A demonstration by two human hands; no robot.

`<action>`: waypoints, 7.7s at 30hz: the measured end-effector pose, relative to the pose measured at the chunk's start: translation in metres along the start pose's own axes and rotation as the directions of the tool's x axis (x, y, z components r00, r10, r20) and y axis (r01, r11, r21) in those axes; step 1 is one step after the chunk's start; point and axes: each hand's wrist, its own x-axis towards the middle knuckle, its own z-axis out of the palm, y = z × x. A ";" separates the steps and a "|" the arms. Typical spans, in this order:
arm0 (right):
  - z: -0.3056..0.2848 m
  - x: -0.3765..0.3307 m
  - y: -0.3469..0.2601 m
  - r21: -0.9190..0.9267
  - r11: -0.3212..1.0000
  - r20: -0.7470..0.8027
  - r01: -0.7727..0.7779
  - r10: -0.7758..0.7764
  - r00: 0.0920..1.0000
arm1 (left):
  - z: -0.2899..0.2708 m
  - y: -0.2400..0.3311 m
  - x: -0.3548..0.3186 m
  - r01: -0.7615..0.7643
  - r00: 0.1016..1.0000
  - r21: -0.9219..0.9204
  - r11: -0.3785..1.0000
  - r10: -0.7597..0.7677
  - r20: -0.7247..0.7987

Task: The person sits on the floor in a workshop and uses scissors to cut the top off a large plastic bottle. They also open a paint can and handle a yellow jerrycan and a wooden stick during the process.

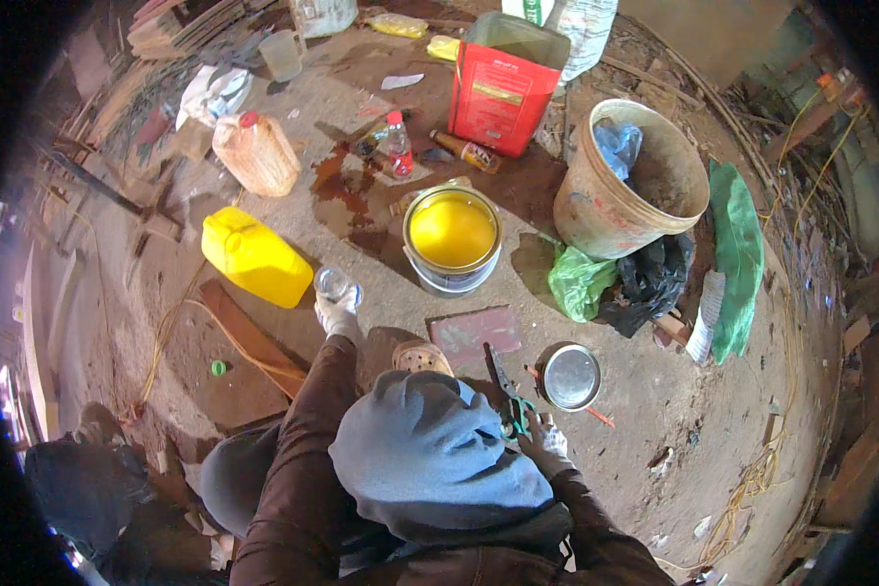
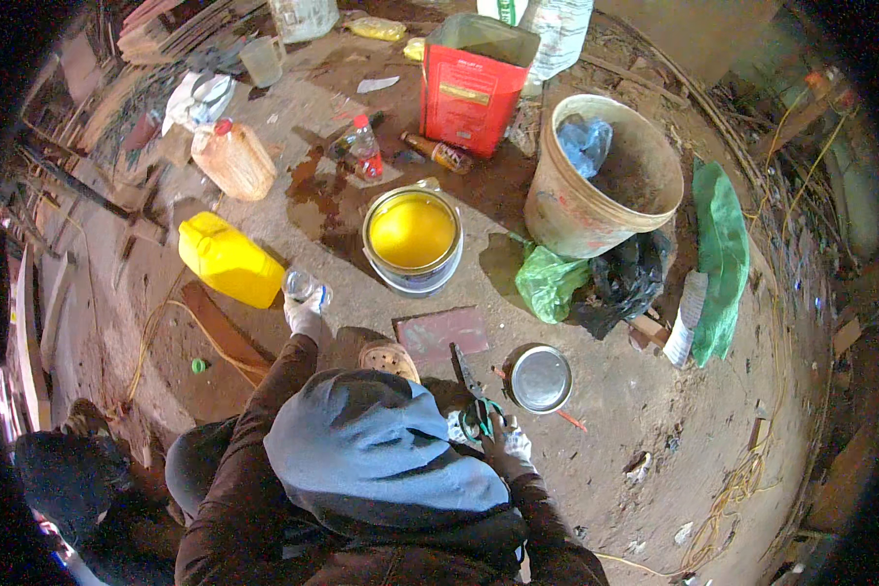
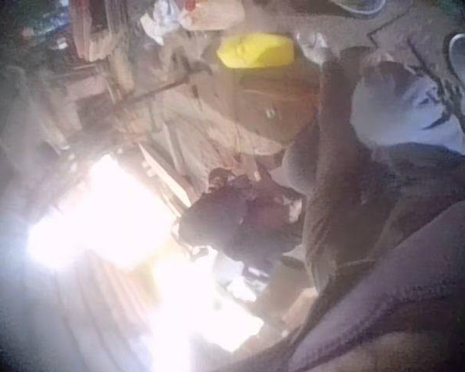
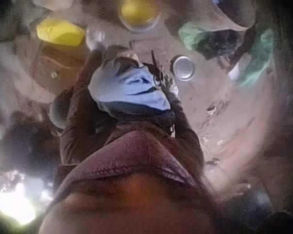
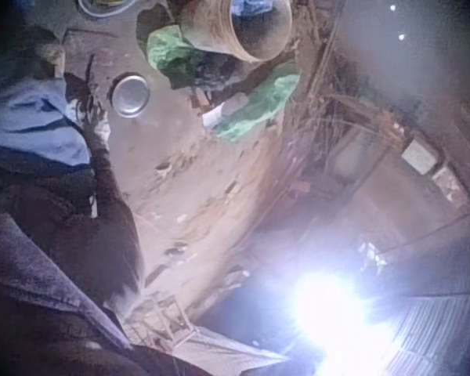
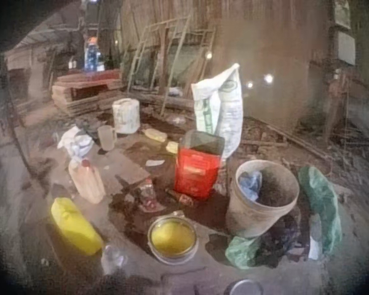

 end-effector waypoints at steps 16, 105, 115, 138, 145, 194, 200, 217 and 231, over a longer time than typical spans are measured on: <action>-0.313 0.157 0.013 -0.560 0.817 -0.754 -0.139 -0.433 0.494 | 0.005 0.002 -0.180 0.146 0.857 0.979 0.139 0.477 -0.195; -0.196 0.465 -0.071 0.723 0.636 -0.473 0.271 0.168 0.865 | 0.591 -0.113 -0.081 -0.775 0.203 -0.034 -0.631 -0.300 0.932; -0.157 0.480 -0.039 -0.001 1.000 -0.519 0.009 -0.008 0.855 | 0.636 -0.166 -0.006 -0.722 0.025 -0.296 -0.625 -0.451 0.892; -0.134 0.482 -0.012 0.011 0.987 -0.603 0.161 -0.122 0.788 | 0.572 -0.069 0.071 -0.511 0.121 -0.130 -0.850 -0.221 0.968; -0.135 0.486 -0.007 0.021 0.984 -0.602 0.178 -0.129 0.788 | 0.612 -0.120 0.046 -0.389 0.340 -0.066 -0.919 -0.210 0.917; -0.140 0.493 -0.008 0.029 0.975 -0.582 0.222 -0.164 0.796 | 0.665 -0.450 0.162 -0.682 0.534 0.121 -0.721 -0.378 0.756; -0.137 0.492 -0.008 0.027 0.976 -0.609 0.217 -0.156 0.778 | 0.652 -0.445 0.099 -0.697 0.658 0.260 -0.669 -0.451 0.602; -0.126 0.451 0.007 -0.194 0.918 -0.699 0.346 -0.377 0.607 | 0.564 -0.140 -0.017 0.296 0.330 0.918 0.265 -0.930 0.162; -0.239 0.135 -0.058 -0.225 0.880 -0.788 0.417 -0.417 0.454 | 0.398 0.025 -0.257 0.111 0.165 0.975 0.192 -0.971 0.173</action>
